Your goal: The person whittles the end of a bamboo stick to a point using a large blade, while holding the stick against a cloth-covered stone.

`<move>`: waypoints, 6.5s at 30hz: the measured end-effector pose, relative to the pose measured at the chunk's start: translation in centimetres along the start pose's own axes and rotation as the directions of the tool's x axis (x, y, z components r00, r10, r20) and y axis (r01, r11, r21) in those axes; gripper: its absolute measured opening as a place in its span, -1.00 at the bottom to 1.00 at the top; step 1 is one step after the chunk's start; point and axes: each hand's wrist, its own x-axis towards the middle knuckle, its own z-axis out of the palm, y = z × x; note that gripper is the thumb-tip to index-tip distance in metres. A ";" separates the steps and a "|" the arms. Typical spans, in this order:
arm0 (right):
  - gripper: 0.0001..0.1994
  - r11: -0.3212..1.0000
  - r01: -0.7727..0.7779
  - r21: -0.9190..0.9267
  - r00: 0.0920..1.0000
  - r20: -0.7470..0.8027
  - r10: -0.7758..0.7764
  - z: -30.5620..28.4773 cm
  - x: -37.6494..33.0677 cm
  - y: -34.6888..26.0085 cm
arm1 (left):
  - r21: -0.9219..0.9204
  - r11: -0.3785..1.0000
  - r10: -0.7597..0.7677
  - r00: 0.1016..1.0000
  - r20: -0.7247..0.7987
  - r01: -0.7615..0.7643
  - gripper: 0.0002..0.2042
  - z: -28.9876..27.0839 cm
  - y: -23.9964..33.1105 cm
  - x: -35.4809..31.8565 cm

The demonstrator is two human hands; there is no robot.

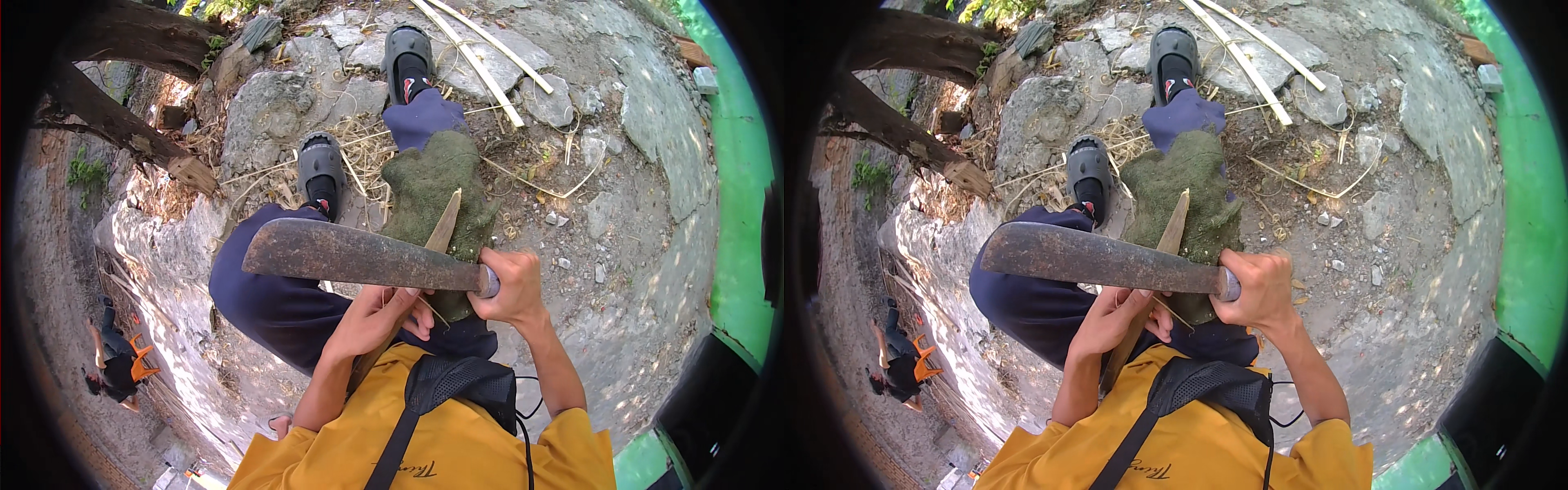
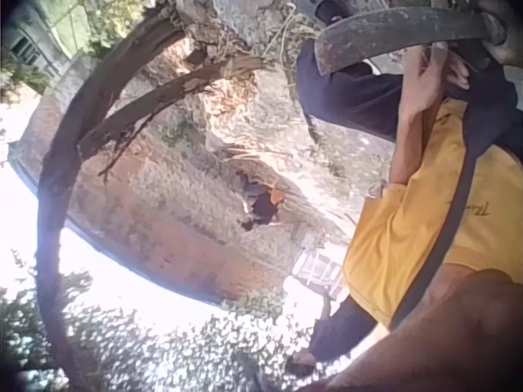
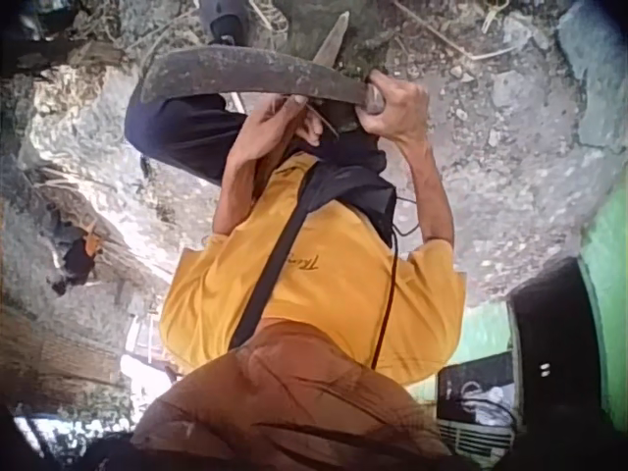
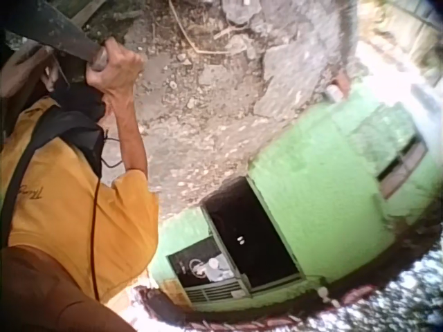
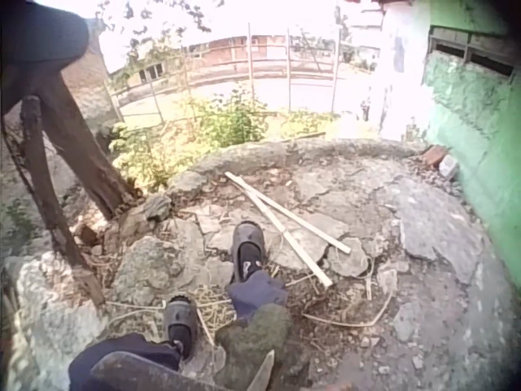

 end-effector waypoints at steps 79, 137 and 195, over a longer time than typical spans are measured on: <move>-0.74 1.000 -0.006 -0.014 0.997 -0.076 0.005 -2.3 -2.2 -0.6 | 0.851 0.435 0.652 0.754 -0.073 -0.293 -0.58 2.5 -2.7 1.6; -0.80 0.997 -0.075 -0.023 0.997 -0.012 0.075 -0.4 -2.7 -0.3 | 0.819 0.522 0.573 0.809 -0.130 -0.238 -0.60 3.0 -2.7 1.6; -0.80 0.998 -0.056 0.000 0.998 0.011 0.056 -0.5 -1.1 1.1 | 0.867 0.479 0.531 0.832 -0.160 -0.139 -0.62 4.0 -2.4 2.1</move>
